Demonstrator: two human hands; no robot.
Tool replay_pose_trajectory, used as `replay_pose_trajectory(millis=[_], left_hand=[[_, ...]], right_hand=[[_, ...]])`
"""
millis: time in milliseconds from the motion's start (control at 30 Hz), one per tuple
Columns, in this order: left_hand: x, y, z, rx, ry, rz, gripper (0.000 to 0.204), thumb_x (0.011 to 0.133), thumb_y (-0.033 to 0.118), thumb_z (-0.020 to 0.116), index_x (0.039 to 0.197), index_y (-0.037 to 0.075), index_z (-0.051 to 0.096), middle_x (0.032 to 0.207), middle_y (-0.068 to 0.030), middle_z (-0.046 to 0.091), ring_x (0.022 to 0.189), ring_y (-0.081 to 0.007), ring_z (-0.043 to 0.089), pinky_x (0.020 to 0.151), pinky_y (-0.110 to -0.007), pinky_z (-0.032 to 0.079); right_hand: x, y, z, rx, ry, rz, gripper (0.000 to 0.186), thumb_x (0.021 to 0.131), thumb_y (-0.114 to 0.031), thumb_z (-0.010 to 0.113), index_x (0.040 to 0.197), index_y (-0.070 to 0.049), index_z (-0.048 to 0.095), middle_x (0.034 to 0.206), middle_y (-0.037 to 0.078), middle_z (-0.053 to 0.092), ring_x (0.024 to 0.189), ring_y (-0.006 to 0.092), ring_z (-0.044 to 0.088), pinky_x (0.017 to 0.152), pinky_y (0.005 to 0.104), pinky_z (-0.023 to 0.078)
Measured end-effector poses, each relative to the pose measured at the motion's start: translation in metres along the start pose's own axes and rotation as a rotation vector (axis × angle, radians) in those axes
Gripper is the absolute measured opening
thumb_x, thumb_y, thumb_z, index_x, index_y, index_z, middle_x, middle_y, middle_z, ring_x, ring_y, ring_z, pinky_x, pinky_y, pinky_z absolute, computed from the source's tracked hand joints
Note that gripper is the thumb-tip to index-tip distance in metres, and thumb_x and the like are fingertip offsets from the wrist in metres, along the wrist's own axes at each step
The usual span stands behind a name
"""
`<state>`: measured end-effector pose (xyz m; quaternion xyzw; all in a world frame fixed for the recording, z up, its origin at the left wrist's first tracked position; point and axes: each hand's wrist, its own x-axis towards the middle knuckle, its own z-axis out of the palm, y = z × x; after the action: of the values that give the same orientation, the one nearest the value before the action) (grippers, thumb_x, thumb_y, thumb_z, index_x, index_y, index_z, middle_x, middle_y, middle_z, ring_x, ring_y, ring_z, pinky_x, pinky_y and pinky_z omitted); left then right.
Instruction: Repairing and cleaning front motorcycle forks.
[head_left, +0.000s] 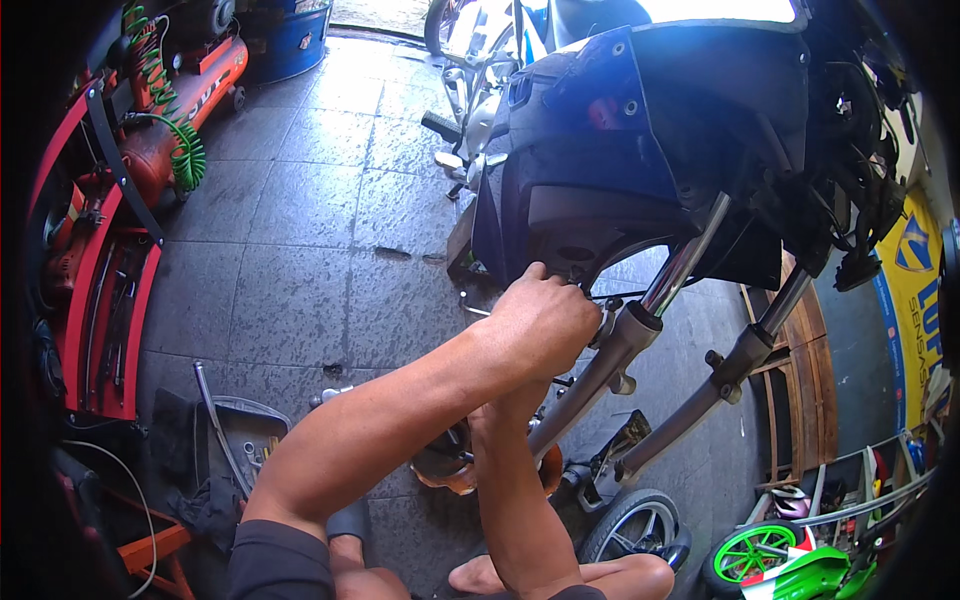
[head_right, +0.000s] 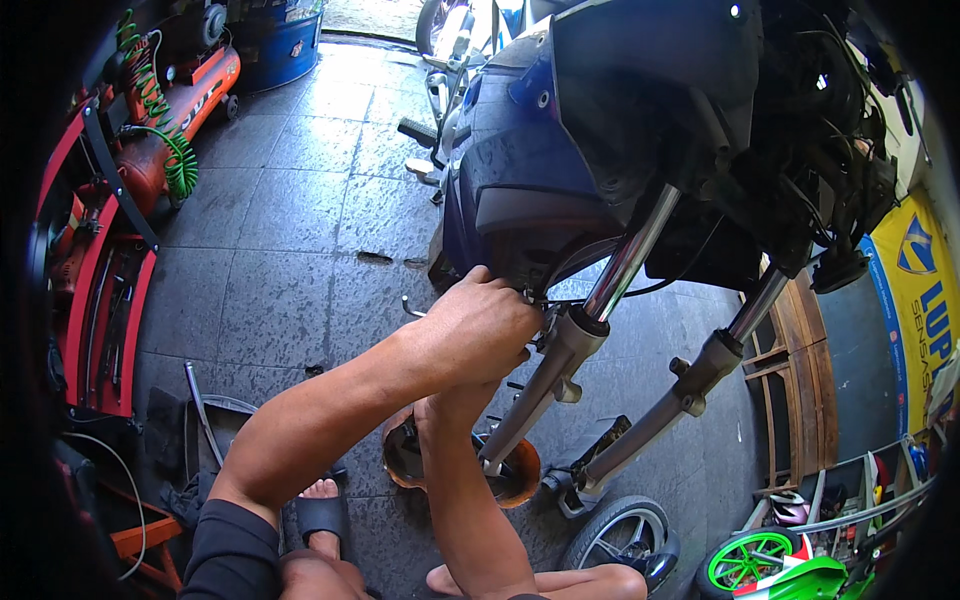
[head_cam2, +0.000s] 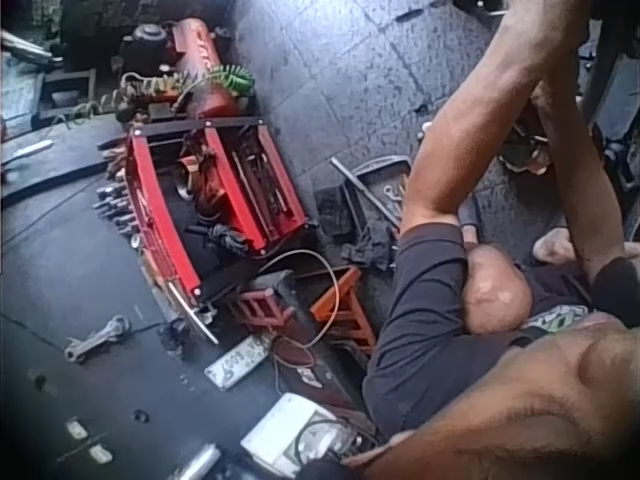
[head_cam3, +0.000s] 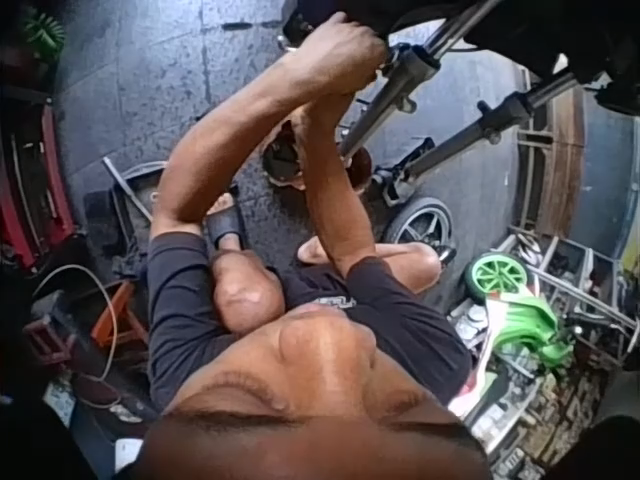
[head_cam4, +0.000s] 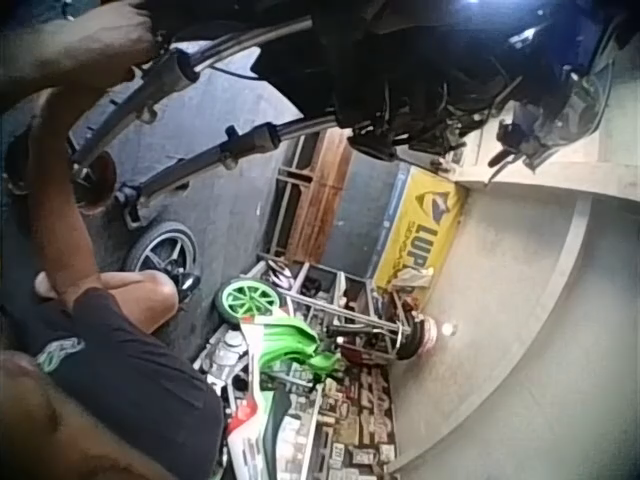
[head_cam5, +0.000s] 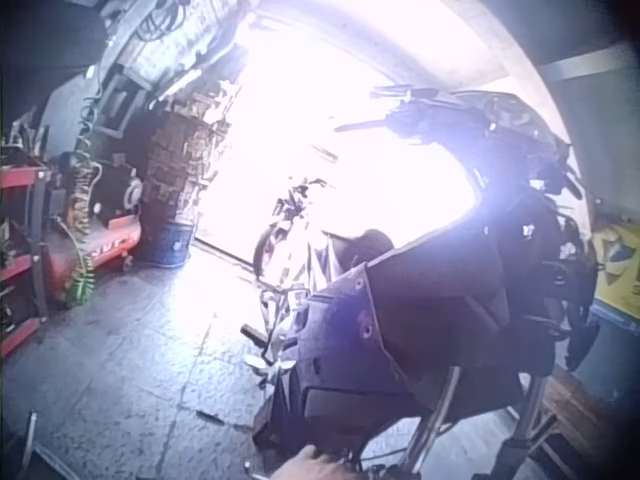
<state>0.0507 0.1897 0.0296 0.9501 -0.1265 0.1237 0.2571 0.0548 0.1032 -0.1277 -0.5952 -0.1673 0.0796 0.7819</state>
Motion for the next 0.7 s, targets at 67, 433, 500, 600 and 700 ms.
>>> replay_pose_trajectory(millis=[67, 433, 500, 600, 700], left_hand=[[0.003, -0.002, 0.002, -0.010, 0.021, 0.004, 0.011, 0.077, 0.009, 0.068, 0.086, 0.011, 0.073, 0.085, -0.0088, 0.069, 0.090, -0.0238, 0.066, 0.085, -0.038, 0.043], [0.000, -0.003, 0.012, -0.027, 0.115, 0.009, 0.009, 0.073, 0.011, 0.067, 0.080, 0.012, 0.073, 0.079, -0.0090, 0.068, 0.079, -0.0247, 0.066, 0.085, -0.038, 0.042], [0.004, -0.003, 0.008, -0.028, 0.027, -0.005, 0.010, 0.072, 0.010, 0.067, 0.080, 0.012, 0.073, 0.081, -0.0087, 0.069, 0.081, -0.0244, 0.066, 0.085, -0.039, 0.041], [0.002, -0.002, 0.004, -0.037, 0.035, 0.006, 0.011, 0.073, 0.011, 0.067, 0.083, 0.011, 0.073, 0.082, -0.0095, 0.070, 0.084, -0.0250, 0.067, 0.085, -0.039, 0.041], [-0.003, -0.005, 0.004, -0.076, 0.042, -0.001, 0.012, 0.074, 0.012, 0.067, 0.085, 0.010, 0.073, 0.082, -0.0106, 0.070, 0.082, -0.0261, 0.068, 0.085, -0.040, 0.040]], right_hand=[[0.004, 0.007, -0.007, -0.112, 0.066, -0.067, 0.026, 0.106, -0.016, 0.038, 0.131, -0.016, 0.047, 0.122, -0.005, 0.055, 0.114, 0.0018, 0.055, 0.094, 0.0240, 0.046], [-0.004, -0.011, 0.007, 0.139, 0.014, -0.022, 0.031, 0.105, -0.017, 0.040, 0.135, -0.014, 0.043, 0.122, 0.000, 0.053, 0.117, 0.0143, 0.056, 0.098, 0.0354, 0.050], [-0.008, -0.018, 0.009, 0.077, 0.020, 0.000, 0.033, 0.106, -0.021, 0.037, 0.139, -0.014, 0.041, 0.128, 0.000, 0.052, 0.120, 0.0129, 0.055, 0.100, 0.0340, 0.047], [-0.008, -0.025, 0.012, 0.075, 0.016, -0.007, 0.037, 0.106, -0.024, 0.039, 0.141, -0.014, 0.039, 0.132, 0.001, 0.052, 0.122, 0.0124, 0.054, 0.101, 0.0335, 0.046], [-0.009, -0.026, 0.014, 0.264, 0.081, 0.035, 0.039, 0.101, -0.022, 0.052, 0.137, -0.012, 0.041, 0.125, 0.002, 0.052, 0.117, 0.0156, 0.057, 0.096, 0.0362, 0.051]])
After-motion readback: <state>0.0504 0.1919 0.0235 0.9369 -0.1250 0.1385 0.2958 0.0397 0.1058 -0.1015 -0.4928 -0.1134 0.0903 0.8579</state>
